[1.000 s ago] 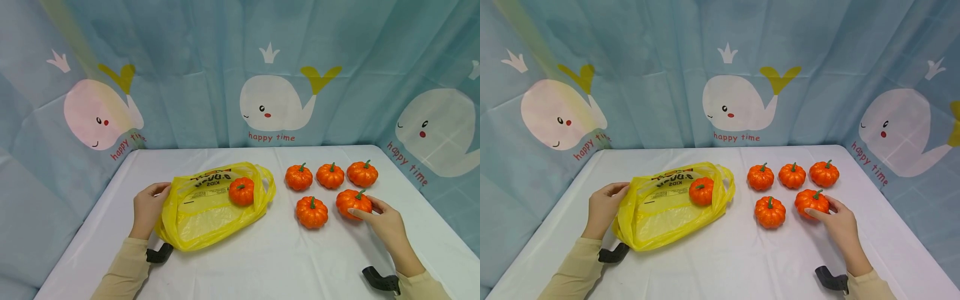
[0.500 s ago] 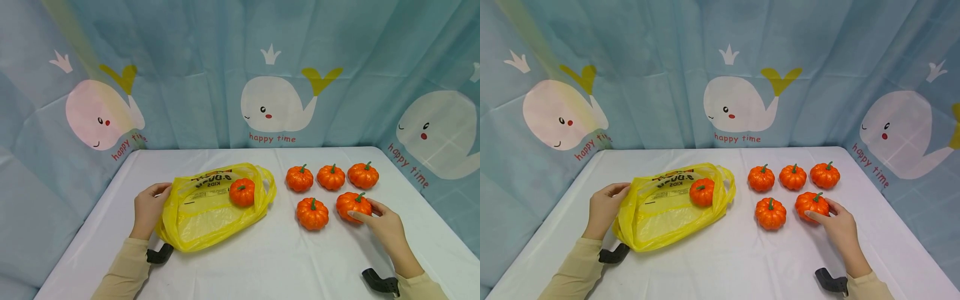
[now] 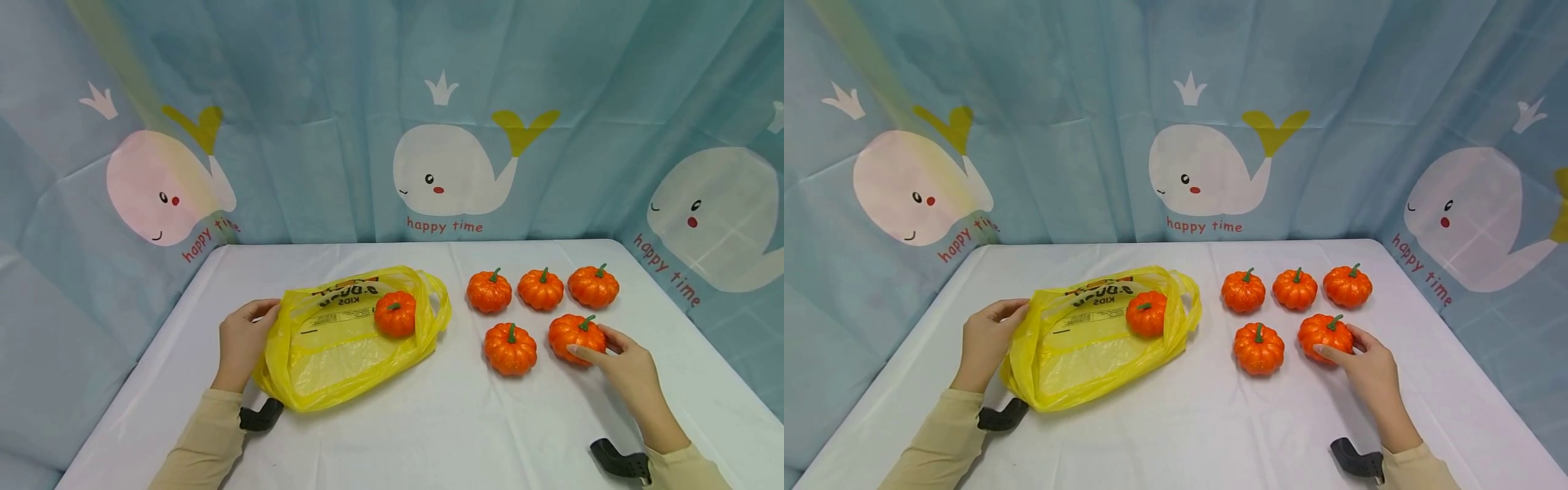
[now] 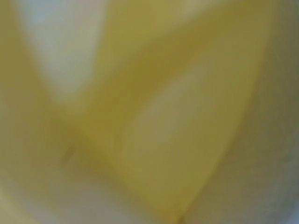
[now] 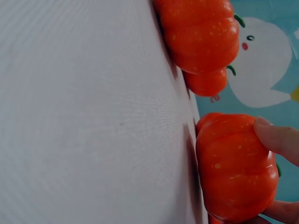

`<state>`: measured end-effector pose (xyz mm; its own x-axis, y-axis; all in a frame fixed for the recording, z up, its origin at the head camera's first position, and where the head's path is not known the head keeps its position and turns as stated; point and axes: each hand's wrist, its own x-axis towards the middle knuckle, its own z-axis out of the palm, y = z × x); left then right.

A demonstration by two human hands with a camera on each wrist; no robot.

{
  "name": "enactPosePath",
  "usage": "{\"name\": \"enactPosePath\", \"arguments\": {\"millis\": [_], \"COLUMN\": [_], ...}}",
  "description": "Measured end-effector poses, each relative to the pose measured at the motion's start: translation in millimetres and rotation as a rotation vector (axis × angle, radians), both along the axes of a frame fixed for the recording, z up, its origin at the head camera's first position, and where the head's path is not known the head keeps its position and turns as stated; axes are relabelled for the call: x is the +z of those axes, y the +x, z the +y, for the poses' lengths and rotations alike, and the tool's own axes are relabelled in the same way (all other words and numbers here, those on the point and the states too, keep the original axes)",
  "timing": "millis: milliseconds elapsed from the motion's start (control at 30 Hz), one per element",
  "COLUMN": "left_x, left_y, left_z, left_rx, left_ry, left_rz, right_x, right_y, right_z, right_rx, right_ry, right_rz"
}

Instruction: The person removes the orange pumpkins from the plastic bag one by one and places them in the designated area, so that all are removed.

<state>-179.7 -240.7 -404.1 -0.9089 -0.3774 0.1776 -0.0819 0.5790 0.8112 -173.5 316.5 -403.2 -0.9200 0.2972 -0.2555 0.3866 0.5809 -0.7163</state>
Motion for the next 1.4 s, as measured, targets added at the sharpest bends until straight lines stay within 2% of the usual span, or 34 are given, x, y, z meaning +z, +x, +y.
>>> {"name": "enactPosePath", "arguments": {"millis": [1167, 1400], "left_x": [-0.4, 0.2], "left_y": [0.9, 0.2], "left_z": [0.7, 0.5], "left_rx": [-0.007, -0.001], "left_ry": [0.013, 0.009], "left_rz": [-0.017, -0.019], "right_x": [-4.8, 3.0], "right_y": [-1.7, 6.4], "right_z": [12.1, 3.5], "right_rx": [0.08, 0.013], "right_ry": [-0.01, -0.006], "right_rz": [-0.025, 0.05]}}
